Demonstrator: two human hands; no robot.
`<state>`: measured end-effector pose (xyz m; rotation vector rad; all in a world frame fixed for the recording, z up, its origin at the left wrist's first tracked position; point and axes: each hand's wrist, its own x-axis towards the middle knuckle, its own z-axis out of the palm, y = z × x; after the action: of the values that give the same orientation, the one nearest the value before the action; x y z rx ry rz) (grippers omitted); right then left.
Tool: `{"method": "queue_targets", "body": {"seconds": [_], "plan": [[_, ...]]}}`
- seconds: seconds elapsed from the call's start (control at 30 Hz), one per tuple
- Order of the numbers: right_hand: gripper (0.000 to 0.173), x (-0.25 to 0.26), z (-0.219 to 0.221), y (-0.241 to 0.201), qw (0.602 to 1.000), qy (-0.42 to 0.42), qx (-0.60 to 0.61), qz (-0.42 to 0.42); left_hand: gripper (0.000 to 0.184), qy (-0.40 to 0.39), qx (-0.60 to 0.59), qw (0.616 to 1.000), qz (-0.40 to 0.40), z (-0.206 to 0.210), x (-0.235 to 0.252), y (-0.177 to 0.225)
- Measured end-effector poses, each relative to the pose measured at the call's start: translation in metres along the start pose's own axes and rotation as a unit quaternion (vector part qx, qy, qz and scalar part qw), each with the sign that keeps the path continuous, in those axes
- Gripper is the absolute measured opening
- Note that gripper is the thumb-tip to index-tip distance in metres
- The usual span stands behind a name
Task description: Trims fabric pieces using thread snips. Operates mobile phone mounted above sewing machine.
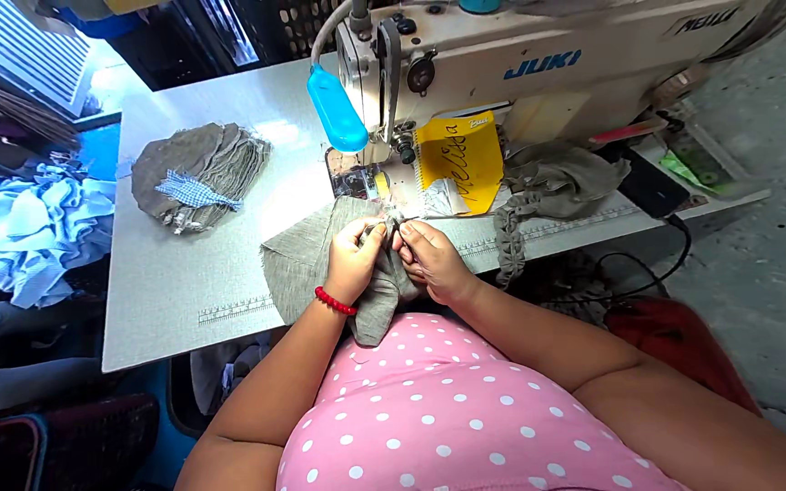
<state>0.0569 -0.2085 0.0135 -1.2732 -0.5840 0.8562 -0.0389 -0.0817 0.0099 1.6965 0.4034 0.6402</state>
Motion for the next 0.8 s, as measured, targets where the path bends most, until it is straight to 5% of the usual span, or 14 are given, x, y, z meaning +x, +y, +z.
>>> {"method": "queue_targets", "body": {"seconds": [0.1, 0.17, 0.23, 0.33, 0.5, 0.8], "plan": [[0.019, 0.001, -0.006, 0.009, 0.957, 0.094, -0.194, -0.194, 0.015, 0.003, 0.000, 1.000, -0.003, 0.001, 0.002, -0.001], [0.046, 0.004, -0.010, 0.008, 0.910, 0.141, -0.301, -0.249, 0.016, -0.001, 0.012, 1.000, -0.009, 0.001, 0.001, -0.001], [0.047, 0.008, -0.012, 0.008, 0.890, 0.155, -0.352, -0.243, 0.016, -0.001, 0.020, 1.000, -0.014, 0.002, 0.001, -0.004], [0.024, 0.014, -0.012, 0.008, 0.900, 0.125, -0.377, -0.180, 0.012, 0.001, 0.017, 1.000, -0.013, 0.004, 0.009, -0.009], [0.025, 0.013, -0.011, 0.002, 0.890, 0.065, -0.426, -0.150, 0.012, 0.003, 0.048, 0.999, 0.010, 0.005, 0.010, -0.011], [0.020, 0.020, -0.022, -0.003, 0.935, 0.039, -0.323, -0.142, 0.011, -0.012, 0.054, 0.998, -0.032, 0.004, 0.010, -0.004]]}}
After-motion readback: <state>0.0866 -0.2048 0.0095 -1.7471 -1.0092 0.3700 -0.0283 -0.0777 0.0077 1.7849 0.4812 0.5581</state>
